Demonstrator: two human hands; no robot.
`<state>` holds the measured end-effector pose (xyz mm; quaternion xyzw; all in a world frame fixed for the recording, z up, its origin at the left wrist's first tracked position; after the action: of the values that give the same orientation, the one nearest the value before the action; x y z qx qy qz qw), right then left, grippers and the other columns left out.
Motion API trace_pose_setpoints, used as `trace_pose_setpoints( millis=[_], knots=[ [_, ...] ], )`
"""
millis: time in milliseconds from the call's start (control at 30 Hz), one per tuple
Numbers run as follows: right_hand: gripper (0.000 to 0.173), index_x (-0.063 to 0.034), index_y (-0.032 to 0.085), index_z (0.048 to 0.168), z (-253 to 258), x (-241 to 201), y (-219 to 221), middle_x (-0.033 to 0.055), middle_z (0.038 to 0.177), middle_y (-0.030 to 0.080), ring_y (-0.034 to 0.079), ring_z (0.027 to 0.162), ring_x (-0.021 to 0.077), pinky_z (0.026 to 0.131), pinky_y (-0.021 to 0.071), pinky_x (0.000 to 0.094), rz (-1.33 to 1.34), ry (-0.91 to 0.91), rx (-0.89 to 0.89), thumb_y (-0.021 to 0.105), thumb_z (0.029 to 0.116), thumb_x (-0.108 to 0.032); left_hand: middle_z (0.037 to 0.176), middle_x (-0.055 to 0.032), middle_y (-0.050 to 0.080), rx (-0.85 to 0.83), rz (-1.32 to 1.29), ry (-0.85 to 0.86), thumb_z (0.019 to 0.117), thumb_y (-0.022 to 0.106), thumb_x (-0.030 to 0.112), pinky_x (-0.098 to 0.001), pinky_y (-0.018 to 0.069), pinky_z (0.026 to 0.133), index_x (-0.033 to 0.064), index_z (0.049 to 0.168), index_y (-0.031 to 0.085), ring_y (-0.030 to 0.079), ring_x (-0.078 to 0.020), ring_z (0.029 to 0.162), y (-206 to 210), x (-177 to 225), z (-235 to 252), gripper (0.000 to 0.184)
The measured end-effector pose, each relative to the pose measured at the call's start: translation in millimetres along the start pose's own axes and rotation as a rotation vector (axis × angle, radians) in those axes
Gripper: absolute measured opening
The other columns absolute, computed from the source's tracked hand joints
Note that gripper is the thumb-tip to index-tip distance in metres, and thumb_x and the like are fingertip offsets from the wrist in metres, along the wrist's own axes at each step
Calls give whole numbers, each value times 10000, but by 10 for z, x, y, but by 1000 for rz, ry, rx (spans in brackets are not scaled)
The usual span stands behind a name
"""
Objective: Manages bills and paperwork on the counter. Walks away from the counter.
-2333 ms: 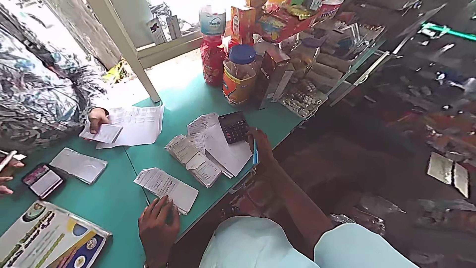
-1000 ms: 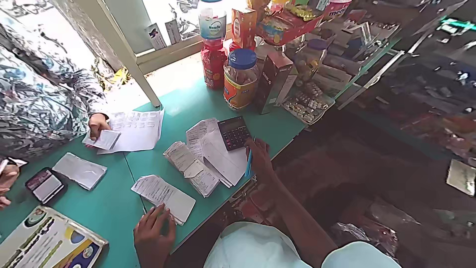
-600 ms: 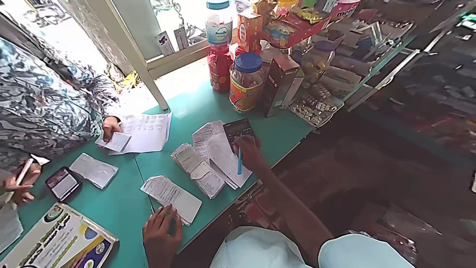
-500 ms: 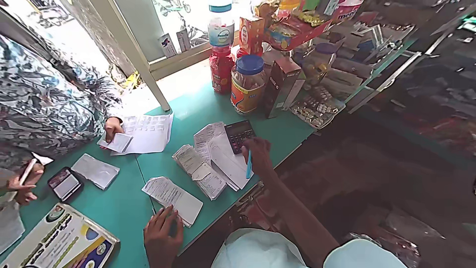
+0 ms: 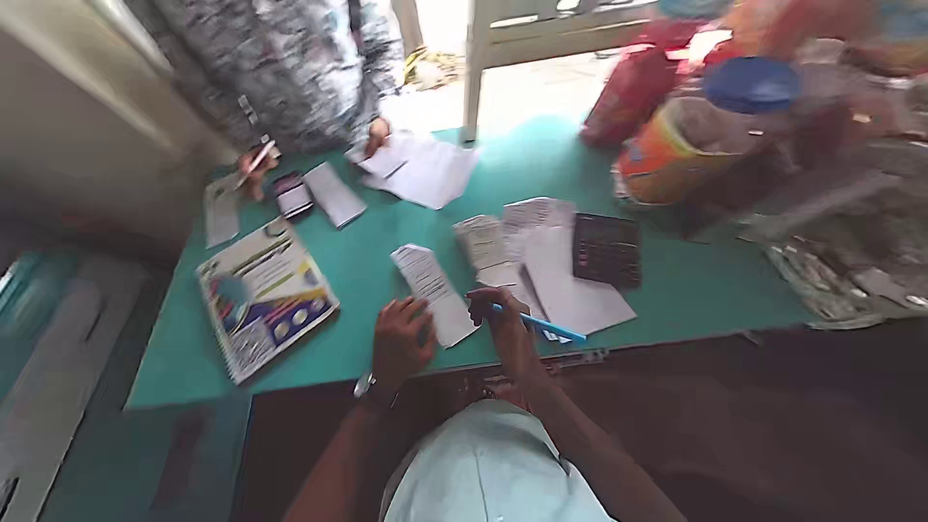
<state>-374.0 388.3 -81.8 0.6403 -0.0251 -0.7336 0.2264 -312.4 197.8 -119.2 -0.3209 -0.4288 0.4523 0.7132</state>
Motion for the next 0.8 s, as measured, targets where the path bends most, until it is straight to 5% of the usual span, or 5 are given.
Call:
trace_pose_setpoints(
  millis=[100, 200, 367, 800],
  knots=[
    [157, 30, 686, 1027, 126, 226, 197, 35, 822, 718, 692, 701, 111, 649, 604, 282, -208, -14, -117, 557, 999, -55, 1274, -40, 713, -9, -14, -7, 956, 585, 340, -561, 440, 1086, 168, 1044, 794, 619, -298, 1261, 61, 1, 73, 285],
    [100, -25, 725, 922, 231, 406, 241, 13, 782, 724, 678, 663, 64, 616, 584, 248, -540, -78, -135, 700, 868, -106, 1278, -30, 711, -8, -8, -10, 979, 558, 343, -543, 444, 1090, 171, 1036, 789, 617, -288, 1264, 54, 7, 51, 294],
    [105, -72, 739, 819, 183, 493, 223, -12, 721, 707, 648, 640, 35, 613, 546, 249, -787, -128, -145, 713, 849, -168, 1269, -33, 717, 19, -22, -24, 971, 561, 341, -543, 449, 1086, 172, 1022, 790, 623, -291, 1257, 52, 8, 36, 289],
    [117, -68, 754, 797, 211, 547, 202, -10, 726, 711, 645, 638, 18, 607, 547, 219, -766, -148, -209, 725, 860, -162, 1281, -27, 708, -9, -29, -44, 972, 548, 330, -540, 440, 1087, 158, 1010, 777, 619, -285, 1256, 37, 20, 60, 288]
  ],
)
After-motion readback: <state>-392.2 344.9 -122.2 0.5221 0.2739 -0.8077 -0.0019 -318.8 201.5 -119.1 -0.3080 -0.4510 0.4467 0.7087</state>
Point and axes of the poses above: each hand's wrist, its own z-axis towards the middle knuckle, its own y-axis out of the palm, x = y × z, the point moved 5 cm from there along z, towards the middle knuckle
